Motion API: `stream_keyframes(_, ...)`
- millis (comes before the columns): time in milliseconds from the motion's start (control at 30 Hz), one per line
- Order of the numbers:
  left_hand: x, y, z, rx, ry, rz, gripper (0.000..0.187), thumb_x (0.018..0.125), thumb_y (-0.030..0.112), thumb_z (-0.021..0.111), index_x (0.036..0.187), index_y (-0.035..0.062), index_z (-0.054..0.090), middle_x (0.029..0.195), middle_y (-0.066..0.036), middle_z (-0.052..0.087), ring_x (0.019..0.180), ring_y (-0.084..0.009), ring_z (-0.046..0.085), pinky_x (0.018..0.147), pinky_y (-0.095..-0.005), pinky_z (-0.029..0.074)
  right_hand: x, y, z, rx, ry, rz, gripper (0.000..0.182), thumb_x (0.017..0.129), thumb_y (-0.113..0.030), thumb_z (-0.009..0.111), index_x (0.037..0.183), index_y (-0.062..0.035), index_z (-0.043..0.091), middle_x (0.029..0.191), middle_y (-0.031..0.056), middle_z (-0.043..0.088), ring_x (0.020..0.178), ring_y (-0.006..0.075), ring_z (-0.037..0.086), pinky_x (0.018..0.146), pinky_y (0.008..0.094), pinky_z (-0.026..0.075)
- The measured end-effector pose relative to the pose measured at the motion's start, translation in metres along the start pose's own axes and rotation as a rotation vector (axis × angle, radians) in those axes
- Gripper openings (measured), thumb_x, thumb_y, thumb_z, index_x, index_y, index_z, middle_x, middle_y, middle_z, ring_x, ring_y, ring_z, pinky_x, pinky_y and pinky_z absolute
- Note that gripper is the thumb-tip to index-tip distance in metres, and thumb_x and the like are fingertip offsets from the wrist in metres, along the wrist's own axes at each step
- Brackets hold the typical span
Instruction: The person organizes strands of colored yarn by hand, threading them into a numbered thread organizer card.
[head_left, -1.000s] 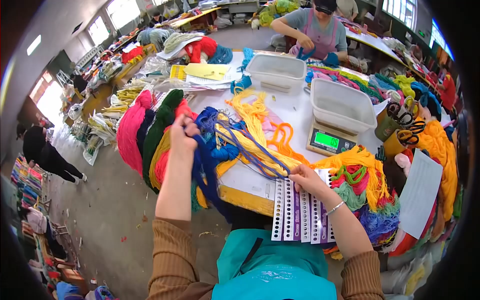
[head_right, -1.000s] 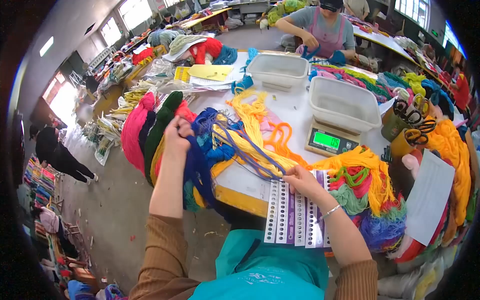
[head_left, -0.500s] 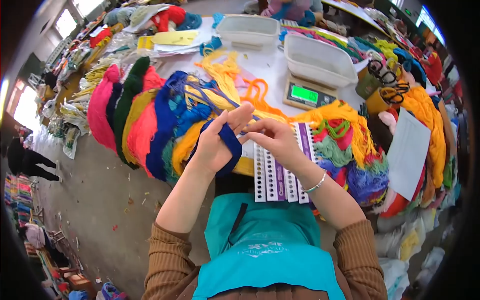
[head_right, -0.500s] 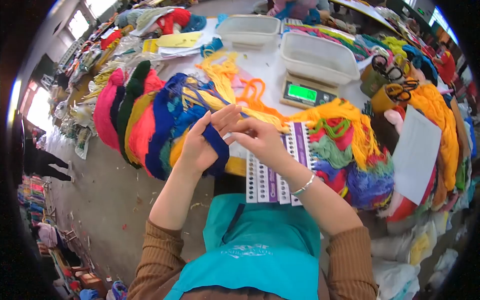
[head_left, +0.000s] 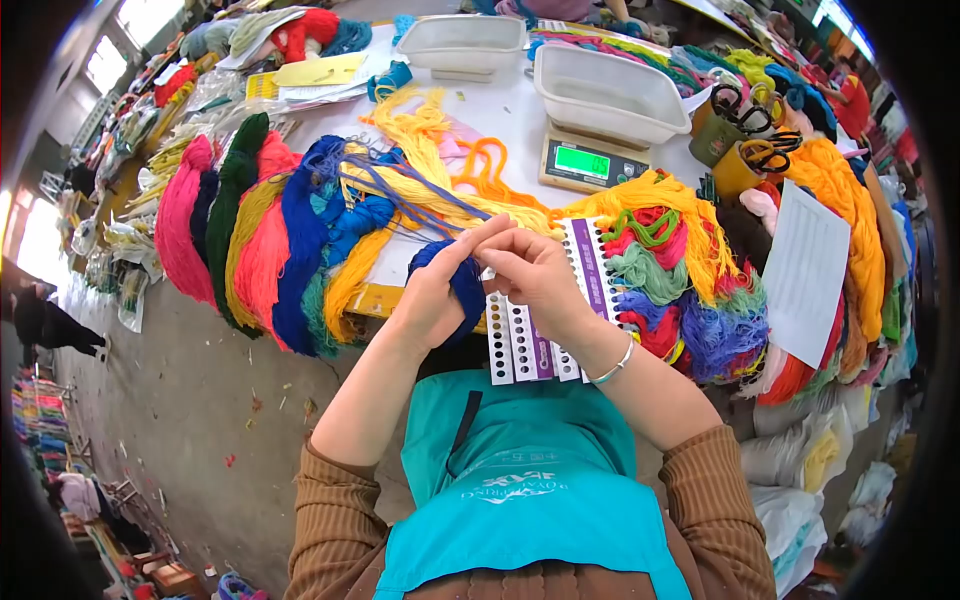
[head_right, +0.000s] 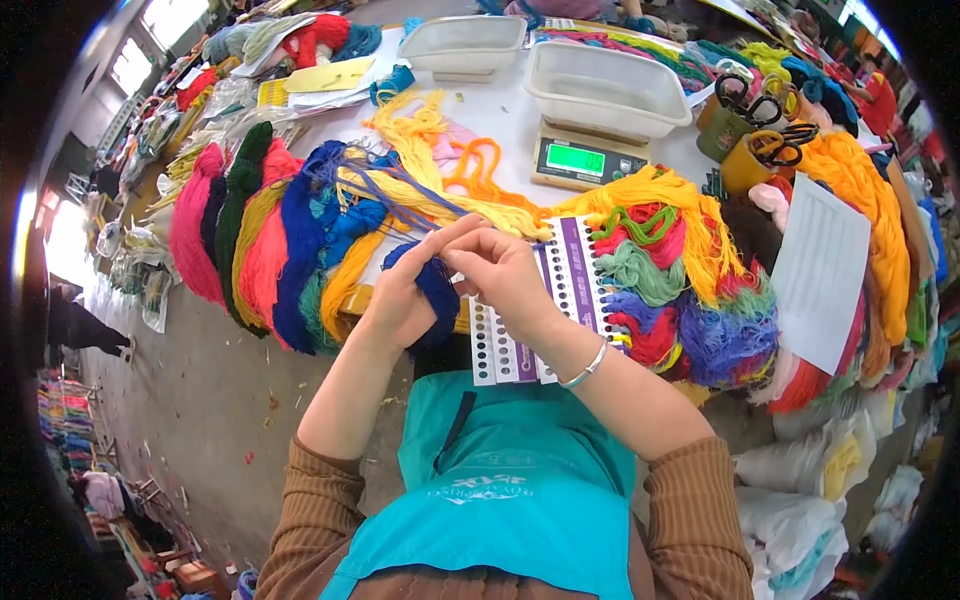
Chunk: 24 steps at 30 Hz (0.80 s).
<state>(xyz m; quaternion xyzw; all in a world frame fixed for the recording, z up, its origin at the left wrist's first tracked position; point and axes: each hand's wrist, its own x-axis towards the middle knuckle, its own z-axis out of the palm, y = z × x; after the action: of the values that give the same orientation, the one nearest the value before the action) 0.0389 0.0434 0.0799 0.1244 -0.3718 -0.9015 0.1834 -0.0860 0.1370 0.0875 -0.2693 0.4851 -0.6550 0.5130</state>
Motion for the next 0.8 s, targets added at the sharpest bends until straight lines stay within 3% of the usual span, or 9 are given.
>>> stream_keyframes(167, 0.001, -0.006, 0.006, 0.149, 0.070, 0.026, 0.052, 0.104, 0.032, 0.041, 0.147, 0.0032, 0.040, 0.140, -0.008, 0.049, 0.123, -0.0144, 0.048, 0.100, -0.0302, 0.040, 0.005, 0.015, -0.005, -0.232, -0.017, -0.214, 0.008, 0.089, -0.011, 0.067, 0.094, -0.0053, 0.067, 0.081, -0.0012, 0.063, 0.064, 0.0025, 0.056, 0.055, 0.0168, 0.042)
stream_keyframes(267, -0.001, -0.006, 0.005, 0.162, 0.059, 0.003, 0.053, 0.103, 0.033, 0.041, 0.147, 0.0033, 0.039, 0.138, -0.007, 0.049, 0.120, -0.0130, 0.048, 0.100, -0.0284, 0.039, 0.003, 0.008, -0.006, -0.163, -0.001, -0.145, 0.005, 0.089, -0.009, 0.065, 0.092, -0.0059, 0.067, 0.081, -0.0001, 0.064, 0.062, 0.0031, 0.055, 0.054, 0.0177, 0.044)
stream_keyframes(367, 0.000, -0.008, -0.003, 0.077, 0.003, 0.015, 0.052, 0.103, 0.033, 0.042, 0.146, 0.0027, 0.040, 0.133, -0.006, 0.052, 0.118, -0.0131, 0.048, 0.101, -0.0329, 0.040, 0.006, 0.005, -0.013, 0.168, 0.030, 0.066, 0.002, 0.088, -0.008, 0.062, 0.088, -0.0066, 0.063, 0.081, 0.0026, 0.065, 0.059, 0.0048, 0.054, 0.048, 0.0185, 0.044)
stream_keyframes(600, 0.004, -0.011, -0.009, -0.049, -0.011, 0.015, 0.050, 0.103, 0.031, 0.041, 0.144, 0.0029, 0.042, 0.135, -0.009, 0.051, 0.124, -0.0166, 0.048, 0.103, -0.0367, 0.040, 0.006, 0.003, -0.018, 0.296, 0.001, 0.077, 0.009, 0.091, -0.014, 0.063, 0.089, -0.0053, 0.064, 0.081, 0.0028, 0.066, 0.060, 0.0048, 0.059, 0.052, 0.0189, 0.047)
stream_keyframes(667, 0.004, -0.010, -0.004, 0.012, 0.024, 0.033, 0.050, 0.103, 0.030, 0.040, 0.145, 0.0026, 0.042, 0.138, -0.010, 0.050, 0.126, -0.0170, 0.047, 0.104, -0.0358, 0.039, 0.004, -0.001, -0.015, 0.002, 0.010, 0.056, 0.012, 0.092, -0.017, 0.064, 0.095, -0.0060, 0.063, 0.086, 0.0024, 0.068, 0.066, 0.0067, 0.063, 0.048, 0.0182, 0.038)
stream_keyframes(800, 0.006, -0.011, -0.004, 0.051, 0.024, 0.012, 0.049, 0.103, 0.030, 0.039, 0.144, 0.0022, 0.043, 0.140, -0.010, 0.050, 0.126, -0.0169, 0.047, 0.105, -0.0335, 0.038, 0.003, 0.007, -0.010, -0.108, 0.016, -0.074, 0.011, 0.092, -0.018, 0.065, 0.093, -0.0071, 0.065, 0.085, -0.0001, 0.068, 0.068, 0.0068, 0.064, 0.050, 0.0177, 0.036)
